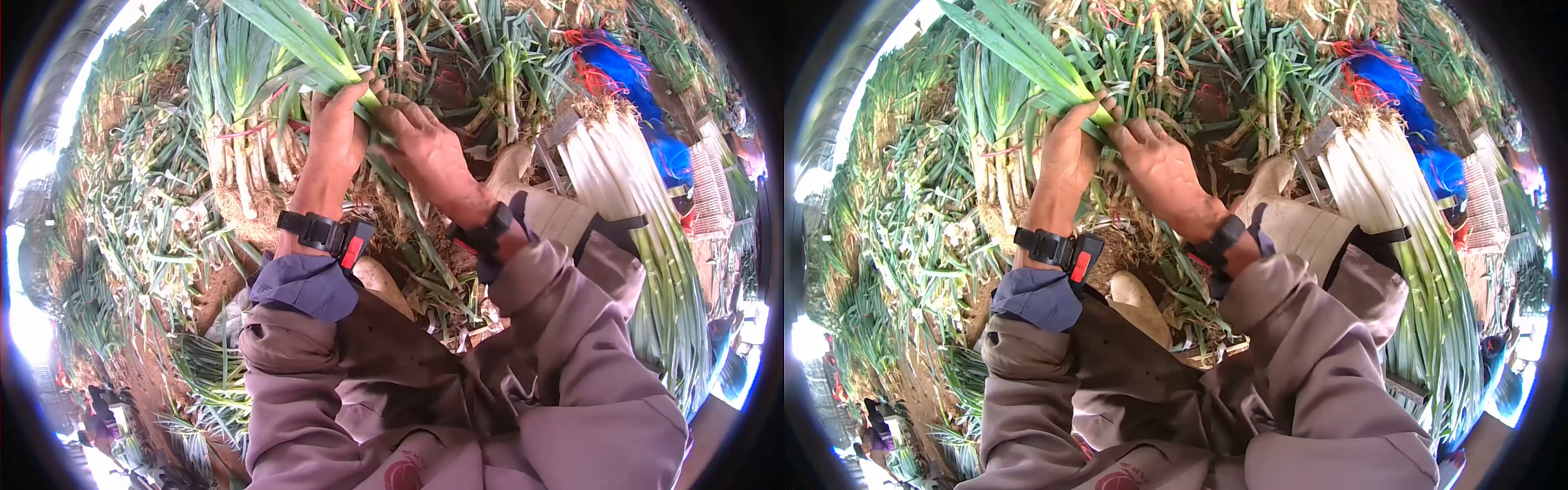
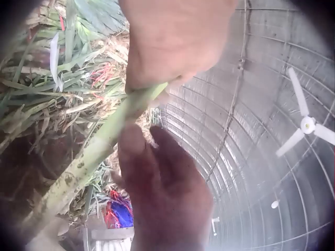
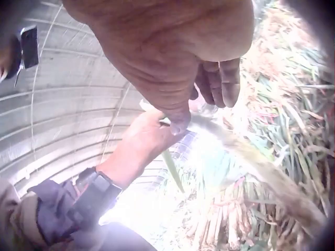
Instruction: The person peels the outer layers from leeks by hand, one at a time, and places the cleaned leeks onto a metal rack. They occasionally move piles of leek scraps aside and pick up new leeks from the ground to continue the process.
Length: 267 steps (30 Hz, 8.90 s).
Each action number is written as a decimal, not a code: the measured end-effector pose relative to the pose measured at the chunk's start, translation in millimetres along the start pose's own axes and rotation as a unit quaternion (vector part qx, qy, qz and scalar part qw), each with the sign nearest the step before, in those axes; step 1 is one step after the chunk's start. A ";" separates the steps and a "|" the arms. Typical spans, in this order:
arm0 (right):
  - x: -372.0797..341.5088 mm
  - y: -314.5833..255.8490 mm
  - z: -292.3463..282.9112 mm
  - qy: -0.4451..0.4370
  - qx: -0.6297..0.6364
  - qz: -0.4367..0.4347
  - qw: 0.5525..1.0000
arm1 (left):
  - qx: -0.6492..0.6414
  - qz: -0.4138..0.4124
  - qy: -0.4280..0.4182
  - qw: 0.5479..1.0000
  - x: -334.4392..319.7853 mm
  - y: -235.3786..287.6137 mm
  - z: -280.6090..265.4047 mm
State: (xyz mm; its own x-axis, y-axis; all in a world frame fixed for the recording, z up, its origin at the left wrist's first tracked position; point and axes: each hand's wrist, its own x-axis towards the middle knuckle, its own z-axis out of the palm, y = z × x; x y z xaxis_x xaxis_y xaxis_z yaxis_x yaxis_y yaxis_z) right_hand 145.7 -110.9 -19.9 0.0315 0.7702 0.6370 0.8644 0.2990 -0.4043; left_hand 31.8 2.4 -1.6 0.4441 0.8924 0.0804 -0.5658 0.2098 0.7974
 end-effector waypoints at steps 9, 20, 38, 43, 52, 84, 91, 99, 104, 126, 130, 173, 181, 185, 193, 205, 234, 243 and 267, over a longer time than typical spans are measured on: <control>30.1 31.0 0.1 -0.046 0.351 0.206 0.912 | -0.013 -0.064 -0.077 0.995 4.2 12.2 -17.6; -15.5 5.5 -14.4 -0.092 0.451 0.315 0.830 | -0.106 0.023 0.047 0.993 4.7 20.3 -15.6; -85.9 15.7 22.0 -0.111 0.183 0.183 0.960 | -0.050 0.132 0.158 0.977 44.5 58.2 -69.4; 15.6 -11.0 38.2 -0.124 0.175 0.026 0.976 | -0.077 0.040 0.150 0.985 53.1 39.8 -69.4; -30.9 -9.6 30.4 -0.090 0.118 -0.034 0.988 | -0.060 0.062 0.155 0.984 39.0 47.3 -69.2; -81.3 -22.9 0.1 -0.320 0.330 0.405 0.790 | -0.098 0.102 0.330 0.933 43.5 80.2 -155.4; -100.9 -64.4 -48.5 -0.300 0.289 0.219 0.882 | 0.302 0.063 0.367 0.877 4.5 67.0 -182.0; -111.8 -99.0 -105.9 -0.245 0.153 0.203 0.936 | 0.281 0.149 0.405 0.857 15.8 37.1 -150.6; -125.3 -109.2 -134.1 -0.250 0.057 0.171 0.951 | 0.037 0.066 0.437 0.896 14.8 44.0 -124.1; -175.6 11.5 20.9 -0.212 -0.029 -0.028 0.976 | -0.235 0.151 0.267 0.922 -43.1 90.6 -14.5; -94.3 -37.8 -9.8 -0.332 -0.057 0.190 0.922 | -0.273 0.189 0.223 0.917 -24.1 86.7 -18.8; -263.5 246.2 -492.1 -0.288 -0.256 0.383 0.840 | 0.478 0.052 -0.280 0.831 10.3 -272.9 237.6; -272.6 262.2 -462.6 -0.234 -0.186 0.421 0.856 | 0.413 0.239 -0.372 0.796 23.6 -372.7 367.2; -276.5 265.6 -462.6 -0.206 -0.170 0.396 0.878 | 0.573 0.370 -0.322 0.657 18.4 -400.7 370.8; -269.3 269.8 -461.6 -0.241 -0.134 0.487 0.829 | 0.603 0.349 -0.338 0.633 17.2 -401.8 369.5; -225.9 212.0 -497.6 -0.296 -0.096 0.374 0.874 | 0.325 0.138 -0.261 0.898 1.1 -216.2 274.0; -120.6 196.8 212.8 -0.211 0.145 0.441 0.860 | 0.030 0.023 0.147 0.988 -41.0 46.7 2.4; -114.4 168.3 200.0 -0.217 0.292 0.324 0.873 | 0.023 -0.042 0.123 0.991 -42.3 46.6 -13.1; -35.1 -43.0 -90.1 -0.137 0.545 0.354 0.747 | 0.099 -0.176 0.164 0.966 -2.2 -29.1 -23.8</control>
State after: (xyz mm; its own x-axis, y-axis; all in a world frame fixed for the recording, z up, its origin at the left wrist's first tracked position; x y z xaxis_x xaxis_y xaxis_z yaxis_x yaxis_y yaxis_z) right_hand 152.6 -201.5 34.2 0.0541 0.9946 -0.0887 -0.2482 -0.0726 -0.9660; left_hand 30.8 3.8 -39.3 0.3219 0.8653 -0.3842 -0.2617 0.4713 0.8423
